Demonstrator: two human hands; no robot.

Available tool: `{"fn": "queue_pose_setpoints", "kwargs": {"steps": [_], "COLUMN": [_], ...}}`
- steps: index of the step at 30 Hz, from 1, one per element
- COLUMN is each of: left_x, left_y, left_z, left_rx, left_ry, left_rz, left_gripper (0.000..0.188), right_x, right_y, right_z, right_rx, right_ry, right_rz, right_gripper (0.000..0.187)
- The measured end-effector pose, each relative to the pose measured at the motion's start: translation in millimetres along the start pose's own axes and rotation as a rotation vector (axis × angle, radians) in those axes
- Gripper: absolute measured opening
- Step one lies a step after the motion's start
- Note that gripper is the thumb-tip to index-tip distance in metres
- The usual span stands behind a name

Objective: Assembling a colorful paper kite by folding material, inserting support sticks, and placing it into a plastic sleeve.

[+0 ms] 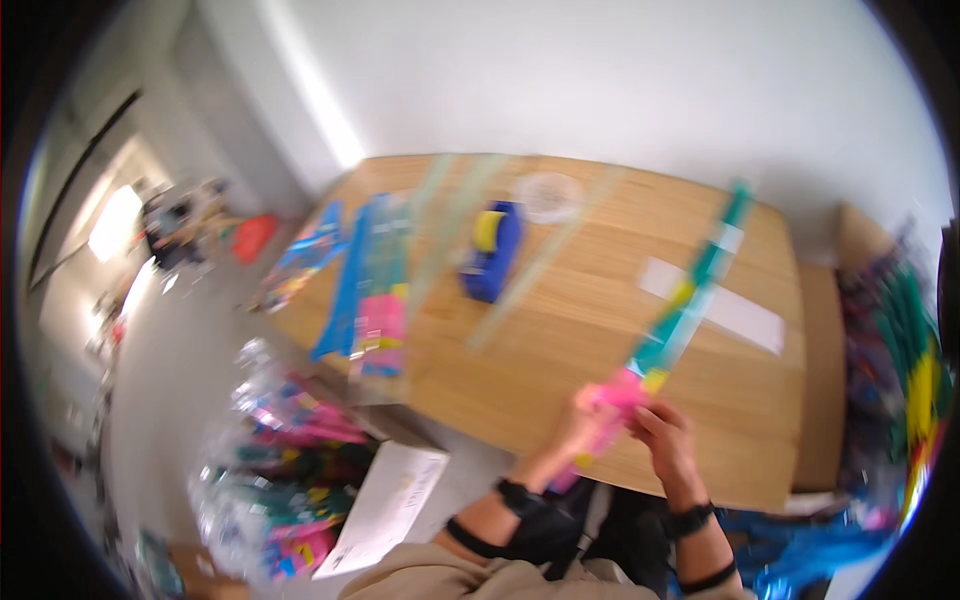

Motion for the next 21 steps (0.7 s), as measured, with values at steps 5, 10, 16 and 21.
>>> {"fn": "queue_pose_setpoints", "kwargs": {"steps": [5, 10, 16, 21], "left_x": [14, 44, 79, 71], "left_y": [-88, -104, -107, -105], "left_z": [-22, 6, 24, 29], "left_rx": [-0.075, -0.042, -0.13, -0.193], "left_ry": [0.024, -0.145, -0.111, -0.185], "left_rz": [-0.245, -0.508, -0.325, -0.017], "left_gripper": [0.013, 0.017, 0.013, 0.005], "right_x": [26, 70, 89, 92], "right_y": [-80, -150, -163, -152], "right_z": [-54, -86, -133, -156], "right_rx": [-0.346, -0.664, -0.709, -0.547], "right_ry": [-0.561, -0.652, -0.792, -0.637], "right_rz": [0.916, 1.161, 1.339, 1.353], "right_gripper": [0.01, 0.021, 0.041, 0.029]}}
Point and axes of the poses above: each hand's wrist, its own z-axis away from the middle knuckle, its own y-axis out of the palm, x = y × z, the point moved 4 cm from there along -z, towards the middle knuckle, and after that the axes turned 3 degrees about -z, right-handed, at the moved point
